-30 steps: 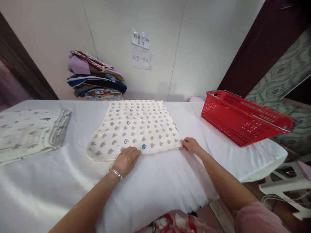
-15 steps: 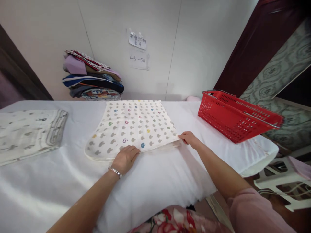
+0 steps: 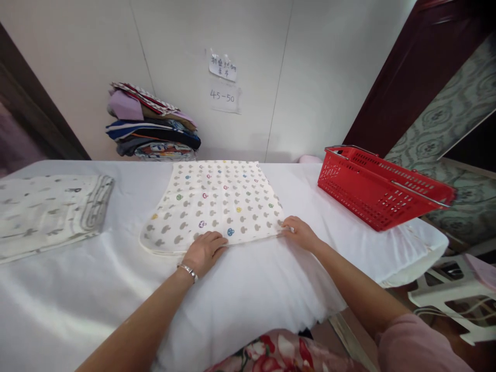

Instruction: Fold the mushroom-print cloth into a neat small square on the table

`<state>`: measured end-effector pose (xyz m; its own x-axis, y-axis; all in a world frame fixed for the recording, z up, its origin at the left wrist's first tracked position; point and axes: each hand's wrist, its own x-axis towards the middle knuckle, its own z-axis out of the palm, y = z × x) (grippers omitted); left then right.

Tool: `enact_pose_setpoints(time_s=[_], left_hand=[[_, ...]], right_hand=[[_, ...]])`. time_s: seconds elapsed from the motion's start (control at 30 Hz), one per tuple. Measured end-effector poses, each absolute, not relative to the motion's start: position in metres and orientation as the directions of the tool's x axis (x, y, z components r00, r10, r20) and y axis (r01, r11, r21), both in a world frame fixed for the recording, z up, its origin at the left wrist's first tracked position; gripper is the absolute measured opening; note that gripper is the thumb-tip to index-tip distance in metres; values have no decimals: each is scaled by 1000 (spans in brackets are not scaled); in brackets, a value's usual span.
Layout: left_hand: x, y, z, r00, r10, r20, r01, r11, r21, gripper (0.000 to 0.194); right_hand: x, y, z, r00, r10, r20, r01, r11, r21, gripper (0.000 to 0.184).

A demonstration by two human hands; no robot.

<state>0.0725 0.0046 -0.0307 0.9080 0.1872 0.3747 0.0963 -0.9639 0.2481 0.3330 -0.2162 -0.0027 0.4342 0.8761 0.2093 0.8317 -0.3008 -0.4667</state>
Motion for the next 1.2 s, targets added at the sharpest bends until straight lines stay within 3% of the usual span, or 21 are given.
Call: enact_pose_setpoints(time_s=[0.1,0.2,0.33,0.47,0.63,0.8,1.07,1.2], left_hand=[[74,5,-30,905,199,376,108,-962,250,27],[75,5,-30,902,226,368,125,-952,278,29],[76,6,-32,892,256,372,139,-940,312,28],[76,6,-31,894,268,360,147,-933,327,28],[76,5,-29,897,283,339,163,-926,340,28],[76,5,-30,900,296,322,175,-919,354,29],[76,6,-32,895,307,323,175,-909,379,29],[76,6,-32,891,322,322,184,-902,391,27]], right_hand=[[332,-220,-12,240,928,284,927,-132,-352,18],[337,-218,-17,253,928,273,937,-164,-308,19],[341,-213,-13,282,929,240,918,-189,-350,19],[339,-210,-11,350,886,304,898,-225,-378,18],[335,-209,-20,354,876,328,915,-250,-317,16],[336,-210,-24,362,895,261,924,-308,-226,12],[335,-214,-23,173,941,292,974,-119,-194,25],[328,-214,-16,149,945,291,979,-100,-176,18]])
